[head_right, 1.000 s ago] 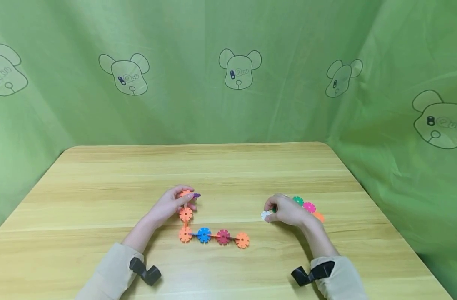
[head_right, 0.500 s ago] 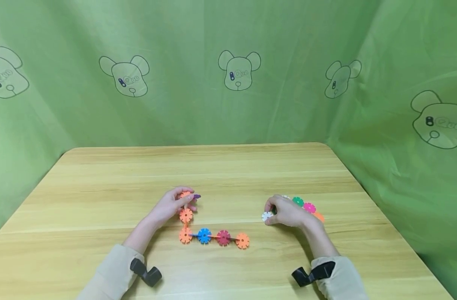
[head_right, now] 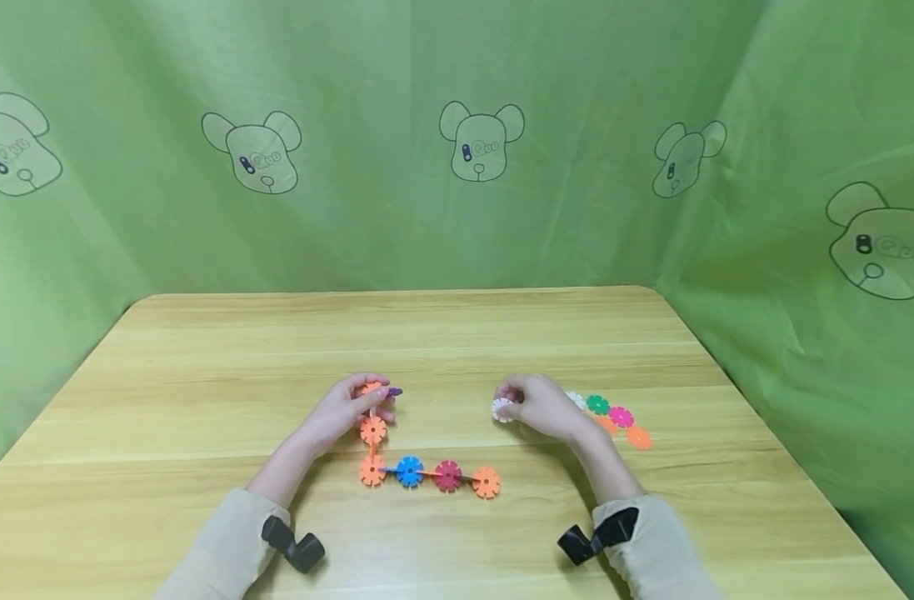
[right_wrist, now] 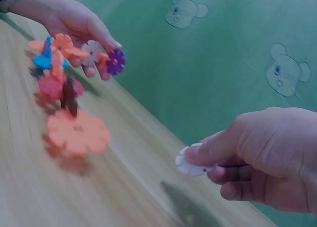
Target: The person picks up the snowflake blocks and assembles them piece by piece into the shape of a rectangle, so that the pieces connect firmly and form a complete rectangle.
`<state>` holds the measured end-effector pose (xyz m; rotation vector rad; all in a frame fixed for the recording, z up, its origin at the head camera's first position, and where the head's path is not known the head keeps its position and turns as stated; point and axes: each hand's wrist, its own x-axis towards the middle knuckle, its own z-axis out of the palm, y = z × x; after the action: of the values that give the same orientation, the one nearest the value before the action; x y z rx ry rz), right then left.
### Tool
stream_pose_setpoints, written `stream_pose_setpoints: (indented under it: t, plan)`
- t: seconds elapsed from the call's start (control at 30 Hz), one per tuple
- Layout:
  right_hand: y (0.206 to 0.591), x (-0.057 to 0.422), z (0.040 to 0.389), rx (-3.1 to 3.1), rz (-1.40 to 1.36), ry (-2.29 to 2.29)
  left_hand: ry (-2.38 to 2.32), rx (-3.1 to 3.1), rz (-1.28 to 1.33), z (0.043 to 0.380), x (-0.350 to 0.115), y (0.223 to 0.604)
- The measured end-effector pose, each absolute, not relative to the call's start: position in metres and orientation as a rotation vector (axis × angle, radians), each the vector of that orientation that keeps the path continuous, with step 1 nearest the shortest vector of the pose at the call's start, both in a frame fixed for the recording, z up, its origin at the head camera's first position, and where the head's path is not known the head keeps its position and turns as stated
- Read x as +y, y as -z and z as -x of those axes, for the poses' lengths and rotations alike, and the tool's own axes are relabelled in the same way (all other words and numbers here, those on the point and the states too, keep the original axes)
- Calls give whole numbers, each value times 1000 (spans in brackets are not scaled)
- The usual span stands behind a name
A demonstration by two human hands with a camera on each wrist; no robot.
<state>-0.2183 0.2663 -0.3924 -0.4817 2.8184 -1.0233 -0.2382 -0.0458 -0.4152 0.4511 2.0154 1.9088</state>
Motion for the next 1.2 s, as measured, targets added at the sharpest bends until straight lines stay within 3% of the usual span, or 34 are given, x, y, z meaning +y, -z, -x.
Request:
stream_pose_setpoints:
  t: [0.3, 0.73, 1.2]
  plan:
    - [391, 225, 230, 2798, 533, 1087, -1922, 2007, -430, 243, -45, 421]
    - [397, 167, 237, 2595, 397, 1419, -1942, 1997, -410, 243, -44, 422]
    - [404, 159, 238, 2437, 366, 1594, -1927, 2053, -432, 243, -43, 424]
